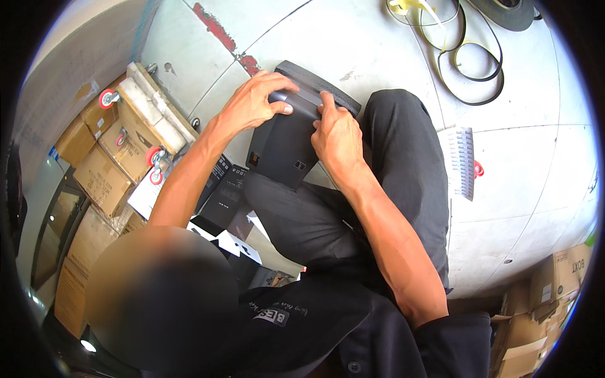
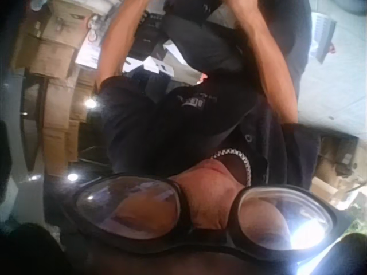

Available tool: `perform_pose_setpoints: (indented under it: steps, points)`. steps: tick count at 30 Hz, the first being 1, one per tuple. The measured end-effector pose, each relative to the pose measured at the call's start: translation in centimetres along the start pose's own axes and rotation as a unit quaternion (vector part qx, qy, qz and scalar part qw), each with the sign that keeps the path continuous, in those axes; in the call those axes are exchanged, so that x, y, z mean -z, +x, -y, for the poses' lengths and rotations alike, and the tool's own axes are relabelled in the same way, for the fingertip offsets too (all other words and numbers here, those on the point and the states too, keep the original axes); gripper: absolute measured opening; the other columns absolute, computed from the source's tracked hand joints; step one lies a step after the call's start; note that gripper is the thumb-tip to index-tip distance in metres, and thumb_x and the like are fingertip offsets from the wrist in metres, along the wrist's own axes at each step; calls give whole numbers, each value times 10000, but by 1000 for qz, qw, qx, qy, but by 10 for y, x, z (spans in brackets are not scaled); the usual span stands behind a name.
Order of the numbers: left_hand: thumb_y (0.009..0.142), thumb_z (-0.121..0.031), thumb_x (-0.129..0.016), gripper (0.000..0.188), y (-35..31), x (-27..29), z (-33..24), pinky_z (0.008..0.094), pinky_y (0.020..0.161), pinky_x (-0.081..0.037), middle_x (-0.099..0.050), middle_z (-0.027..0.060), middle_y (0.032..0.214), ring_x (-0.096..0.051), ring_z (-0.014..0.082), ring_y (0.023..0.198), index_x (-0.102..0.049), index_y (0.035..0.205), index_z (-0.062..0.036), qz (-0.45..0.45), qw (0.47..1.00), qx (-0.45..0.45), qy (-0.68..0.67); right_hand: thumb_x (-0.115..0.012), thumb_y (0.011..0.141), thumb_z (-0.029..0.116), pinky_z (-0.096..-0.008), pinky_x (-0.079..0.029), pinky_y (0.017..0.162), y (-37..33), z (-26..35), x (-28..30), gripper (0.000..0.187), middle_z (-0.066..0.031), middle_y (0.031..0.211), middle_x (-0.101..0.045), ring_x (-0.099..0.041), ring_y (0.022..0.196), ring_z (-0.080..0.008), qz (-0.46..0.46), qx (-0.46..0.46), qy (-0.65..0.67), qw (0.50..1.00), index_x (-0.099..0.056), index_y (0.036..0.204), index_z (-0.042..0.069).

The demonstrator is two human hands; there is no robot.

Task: The person sits on the floor and assembles a portable speaker. They attach a front grille, apply adhesive tape to the edges, and secure a back cover onto the speaker unit.

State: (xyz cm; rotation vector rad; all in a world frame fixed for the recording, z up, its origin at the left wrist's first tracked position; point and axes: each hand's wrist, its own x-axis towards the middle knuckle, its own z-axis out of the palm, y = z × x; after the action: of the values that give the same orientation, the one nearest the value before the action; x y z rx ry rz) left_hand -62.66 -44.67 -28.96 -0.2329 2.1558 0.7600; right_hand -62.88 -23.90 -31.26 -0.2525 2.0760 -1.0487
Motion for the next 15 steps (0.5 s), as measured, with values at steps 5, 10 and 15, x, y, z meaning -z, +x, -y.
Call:
perform_pose_setpoints:
  steps: [5, 10, 15]
  points:
    - [736, -200, -793, 461, -16, -6, 3, 396, 1005, -453, -592, 56, 1249, -548, 282, 1130, -670, 1173, -124, -53, 996, -68, 22, -688, 820, 85, -477, -546, 779, -2, 2, 14, 513, -258, 973, -678, -672, 884, -432, 22, -23, -22, 999, -506, 1288, -19]
    - [646, -208, -854, 546, -18, -14, 2, 424, 954, -498, -552, 68, 1303, -551, 308, 1194, -685, 1161, -142, -71, 997, -13, 18, -726, 809, 132, -462, -538, 822, 1, -16, 17, 487, -298, 953, -665, -664, 935, -423, 107, -19, -6, 994, -563, 1240, -26]
    - [636, -193, -856, 529, -12, -16, 1, 400, 936, -500, -586, 66, 1242, -585, 287, 1137, -696, 1137, -131, -38, 999, 10, -20, -730, 800, 127, -459, -534, 846, -4, -15, 23, 443, -293, 963, -668, -663, 946, -420, 105, -17, -39, 994, -608, 1203, -7]
